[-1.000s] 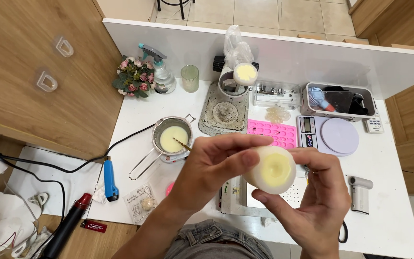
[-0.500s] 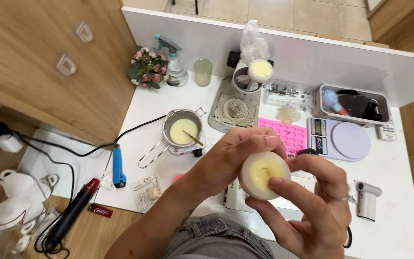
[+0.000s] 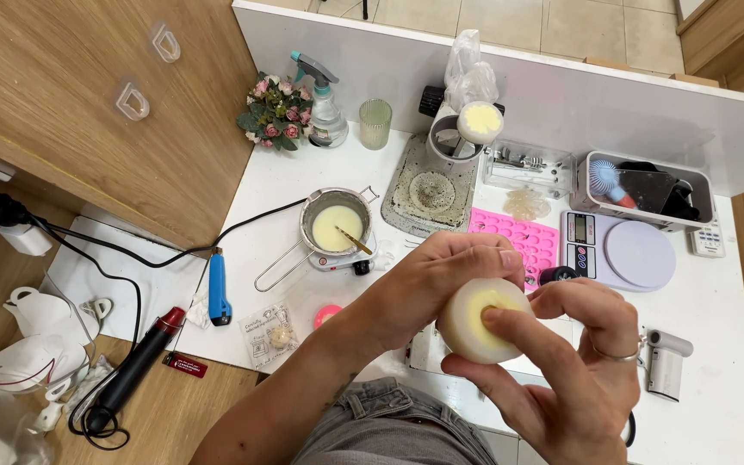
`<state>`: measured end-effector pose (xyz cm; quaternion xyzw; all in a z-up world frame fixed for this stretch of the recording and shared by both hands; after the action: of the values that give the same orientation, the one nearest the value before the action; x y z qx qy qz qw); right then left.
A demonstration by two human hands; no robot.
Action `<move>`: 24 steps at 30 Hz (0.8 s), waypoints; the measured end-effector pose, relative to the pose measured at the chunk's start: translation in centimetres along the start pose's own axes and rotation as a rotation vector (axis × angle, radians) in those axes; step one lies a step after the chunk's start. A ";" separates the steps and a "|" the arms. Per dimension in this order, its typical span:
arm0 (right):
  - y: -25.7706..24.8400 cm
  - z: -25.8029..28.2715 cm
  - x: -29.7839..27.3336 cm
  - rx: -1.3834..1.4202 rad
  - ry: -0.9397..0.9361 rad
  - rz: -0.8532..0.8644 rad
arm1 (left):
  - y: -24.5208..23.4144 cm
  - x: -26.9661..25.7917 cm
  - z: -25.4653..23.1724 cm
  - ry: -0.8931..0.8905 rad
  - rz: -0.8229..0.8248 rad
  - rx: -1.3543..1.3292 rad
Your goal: Trimming excess wax from a finished candle using a utility knife at a workshop bench.
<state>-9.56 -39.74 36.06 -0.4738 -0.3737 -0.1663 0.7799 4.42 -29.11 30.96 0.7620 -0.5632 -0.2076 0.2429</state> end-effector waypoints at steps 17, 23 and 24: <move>0.9 0.1 0.0 0.198 0.046 -0.245 | 1.3 -0.2 -0.4 -0.109 0.040 -0.223; 0.7 0.2 -0.3 0.169 0.084 -0.229 | 1.3 -0.1 0.0 -0.108 0.074 -0.239; 0.8 0.1 -0.4 0.168 0.085 -0.229 | 1.3 0.0 0.1 -0.109 0.075 -0.239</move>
<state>-9.38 -39.32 35.36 -0.3538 -0.4043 -0.2423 0.8079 3.39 -29.46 31.69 0.6936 -0.5750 -0.3049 0.3088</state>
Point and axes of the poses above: each hand's wrist, its own x-axis towards the middle knuckle, its own y-axis out of the palm, z = x × y, the point moved 1 cm from there along x, towards the middle knuckle, and after that the axes turned 15 degrees about -y, right-handed, at the moved point
